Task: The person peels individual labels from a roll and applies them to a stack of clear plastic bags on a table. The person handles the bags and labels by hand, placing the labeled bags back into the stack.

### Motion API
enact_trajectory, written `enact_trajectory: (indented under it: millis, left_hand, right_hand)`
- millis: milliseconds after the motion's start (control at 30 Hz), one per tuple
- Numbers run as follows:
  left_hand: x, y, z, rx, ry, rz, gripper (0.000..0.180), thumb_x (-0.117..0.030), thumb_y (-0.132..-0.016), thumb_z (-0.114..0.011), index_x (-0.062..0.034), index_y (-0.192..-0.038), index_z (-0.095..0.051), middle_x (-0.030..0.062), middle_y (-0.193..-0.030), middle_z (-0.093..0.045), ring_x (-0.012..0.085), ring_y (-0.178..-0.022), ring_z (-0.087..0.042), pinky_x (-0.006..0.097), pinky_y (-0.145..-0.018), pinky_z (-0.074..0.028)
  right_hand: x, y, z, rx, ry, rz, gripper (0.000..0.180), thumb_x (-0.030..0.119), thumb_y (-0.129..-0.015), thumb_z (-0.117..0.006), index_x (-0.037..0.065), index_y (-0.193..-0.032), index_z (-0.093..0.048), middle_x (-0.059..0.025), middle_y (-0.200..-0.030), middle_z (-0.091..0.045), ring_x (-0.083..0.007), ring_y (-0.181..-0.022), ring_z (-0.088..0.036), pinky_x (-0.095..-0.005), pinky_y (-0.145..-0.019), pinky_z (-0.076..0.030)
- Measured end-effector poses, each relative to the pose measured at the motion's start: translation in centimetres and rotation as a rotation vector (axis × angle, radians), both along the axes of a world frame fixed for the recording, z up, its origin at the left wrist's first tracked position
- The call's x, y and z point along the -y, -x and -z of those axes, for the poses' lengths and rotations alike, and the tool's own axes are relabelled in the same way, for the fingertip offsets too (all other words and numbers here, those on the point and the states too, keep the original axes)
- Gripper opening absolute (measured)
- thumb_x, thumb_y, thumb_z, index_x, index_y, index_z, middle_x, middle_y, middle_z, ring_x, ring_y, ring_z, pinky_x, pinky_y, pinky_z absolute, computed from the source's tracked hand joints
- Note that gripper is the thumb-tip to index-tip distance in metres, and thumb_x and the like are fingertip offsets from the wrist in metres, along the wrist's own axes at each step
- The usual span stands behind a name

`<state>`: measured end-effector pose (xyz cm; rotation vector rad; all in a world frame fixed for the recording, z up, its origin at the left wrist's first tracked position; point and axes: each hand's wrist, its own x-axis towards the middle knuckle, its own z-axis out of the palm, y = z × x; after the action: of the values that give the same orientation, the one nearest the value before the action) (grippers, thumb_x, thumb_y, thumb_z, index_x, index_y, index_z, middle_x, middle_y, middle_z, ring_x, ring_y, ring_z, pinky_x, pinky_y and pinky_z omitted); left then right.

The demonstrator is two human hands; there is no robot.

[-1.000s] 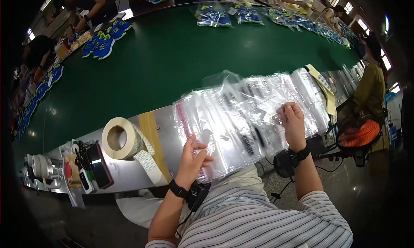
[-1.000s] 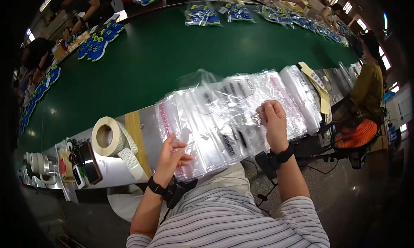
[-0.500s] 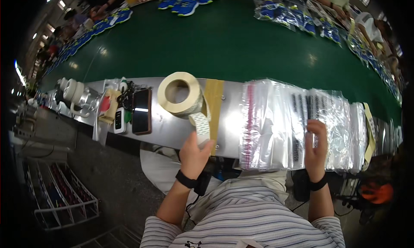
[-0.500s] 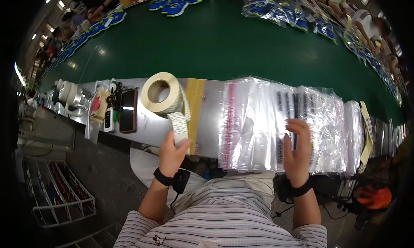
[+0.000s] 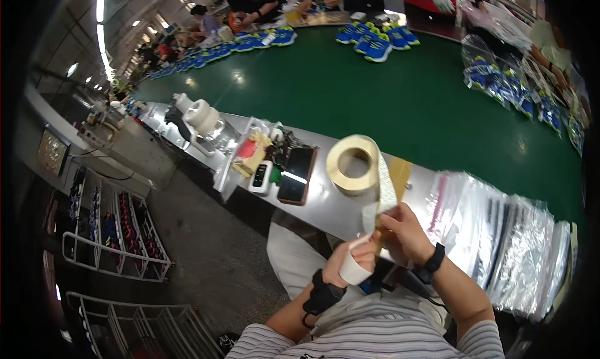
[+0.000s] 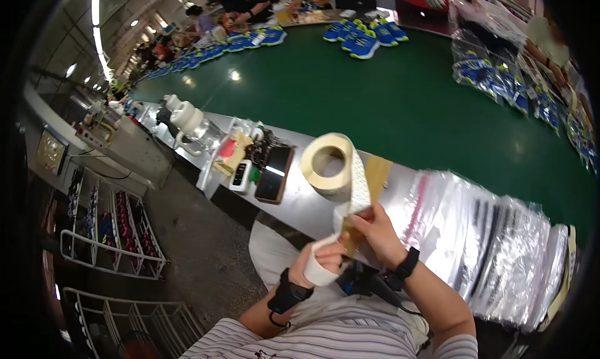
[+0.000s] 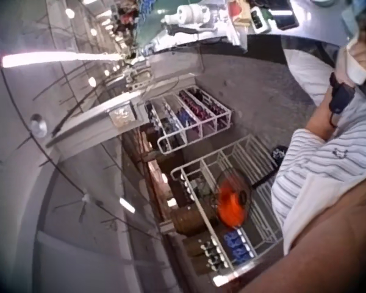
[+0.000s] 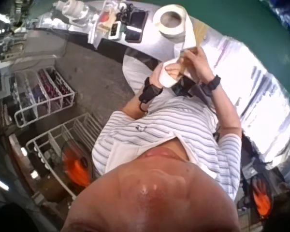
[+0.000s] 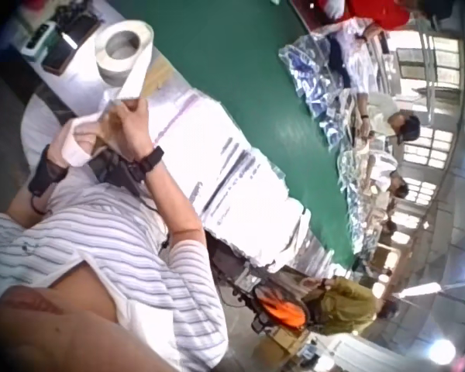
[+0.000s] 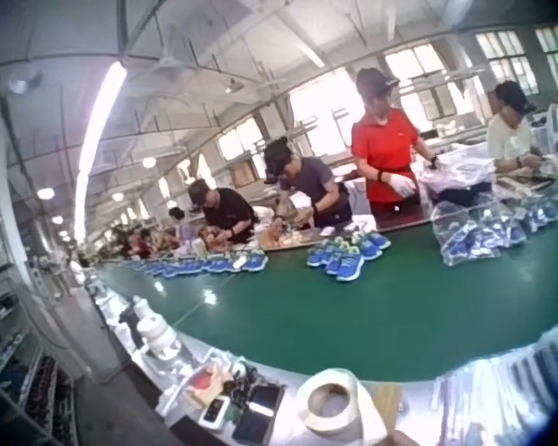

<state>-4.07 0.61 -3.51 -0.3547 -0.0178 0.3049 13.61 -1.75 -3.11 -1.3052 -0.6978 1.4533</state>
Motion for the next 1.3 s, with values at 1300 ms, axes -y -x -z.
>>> enact_trajectory:
  millis: [1300]
  left_hand:
    - [0.8, -5.4, 2.6, -1.280, -1.501, -0.359, 0.021, -0.019, -0.095, -0.052, -0.0013, -0.083, -0.047, -0.0041, -0.068, -0.043, 0.0031, -0.063, -0.037, 0.022, -0.052, -0.034]
  right_hand:
    - [8.4, -0.9, -2.7, -0.156, 0.069, -0.212, 0.024, 0.007, -0.093, -0.051, -0.004, -0.114, -0.052, -0.0067, -0.102, -0.062, -0.0126, -0.089, -0.058, -0.0287, -0.082, -0.048]
